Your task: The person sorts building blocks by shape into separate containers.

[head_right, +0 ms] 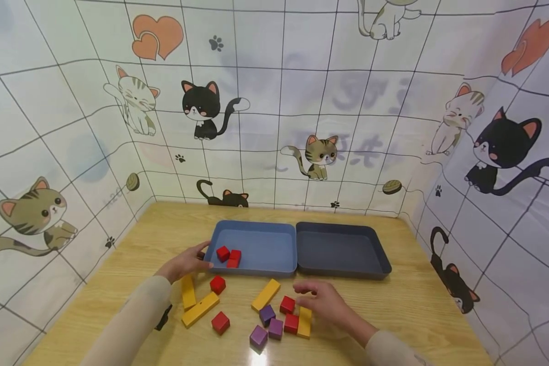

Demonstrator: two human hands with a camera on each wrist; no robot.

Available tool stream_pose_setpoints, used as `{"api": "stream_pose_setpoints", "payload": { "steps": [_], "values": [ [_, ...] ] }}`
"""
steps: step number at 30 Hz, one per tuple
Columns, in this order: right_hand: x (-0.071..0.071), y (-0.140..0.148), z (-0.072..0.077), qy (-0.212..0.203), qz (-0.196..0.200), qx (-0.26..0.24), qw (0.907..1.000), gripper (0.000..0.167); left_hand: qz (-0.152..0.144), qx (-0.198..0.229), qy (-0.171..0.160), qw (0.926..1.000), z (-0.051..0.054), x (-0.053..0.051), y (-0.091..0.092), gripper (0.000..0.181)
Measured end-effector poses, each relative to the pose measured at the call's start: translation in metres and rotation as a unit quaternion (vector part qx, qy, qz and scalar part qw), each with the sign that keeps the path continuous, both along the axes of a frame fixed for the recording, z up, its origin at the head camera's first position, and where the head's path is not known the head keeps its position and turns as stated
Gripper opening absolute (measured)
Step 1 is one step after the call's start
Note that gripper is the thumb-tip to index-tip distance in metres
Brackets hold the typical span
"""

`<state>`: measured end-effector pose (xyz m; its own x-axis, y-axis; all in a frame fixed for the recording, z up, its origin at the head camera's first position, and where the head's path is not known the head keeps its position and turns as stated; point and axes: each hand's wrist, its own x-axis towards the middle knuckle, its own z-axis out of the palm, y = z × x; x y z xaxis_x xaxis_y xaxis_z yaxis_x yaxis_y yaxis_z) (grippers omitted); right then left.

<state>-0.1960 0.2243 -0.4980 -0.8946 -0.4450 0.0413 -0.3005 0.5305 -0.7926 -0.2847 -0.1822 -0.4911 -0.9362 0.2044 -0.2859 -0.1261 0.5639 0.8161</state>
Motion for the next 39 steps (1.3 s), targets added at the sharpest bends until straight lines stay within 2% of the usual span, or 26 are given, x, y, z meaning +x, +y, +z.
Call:
{"api": "stream_pose_setpoints", "payload": {
  "steps": [3, 10, 16, 21, 25, 33, 39],
  "values": [
    [0.002, -0.001, -0.003, 0.006, -0.003, -0.001, 1.0000, 0.034, -0.002, 0.001, 0.003, 1.0000, -0.001, 0.000, -0.001, 0.079],
    [0.008, -0.006, -0.006, -0.013, -0.005, 0.006, 0.9999, 0.037, 0.000, 0.003, 0.003, 1.0000, 0.000, 0.001, -0.001, 0.079],
    [0.008, -0.009, -0.010, 0.019, 0.010, 0.051, 0.9985, 0.041, 0.000, -0.002, -0.001, 1.0000, 0.001, 0.001, -0.001, 0.079],
    [0.008, -0.011, -0.011, 0.050, 0.027, 0.066, 0.9962, 0.042, 0.003, -0.005, -0.004, 1.0000, 0.002, 0.001, 0.000, 0.078],
    [0.006, -0.012, -0.012, 0.059, 0.024, 0.071, 0.9954, 0.037, -0.009, -0.010, -0.001, 0.9999, 0.002, 0.001, -0.001, 0.078],
    [0.001, -0.013, -0.013, 0.078, 0.013, 0.080, 0.9937, 0.031, -0.001, -0.005, 0.000, 1.0000, 0.000, 0.000, 0.000, 0.078],
    [0.000, -0.013, -0.013, 0.056, 0.014, 0.087, 0.9945, 0.037, 0.001, -0.007, -0.004, 1.0000, -0.001, -0.002, -0.001, 0.078]
  ]
}}
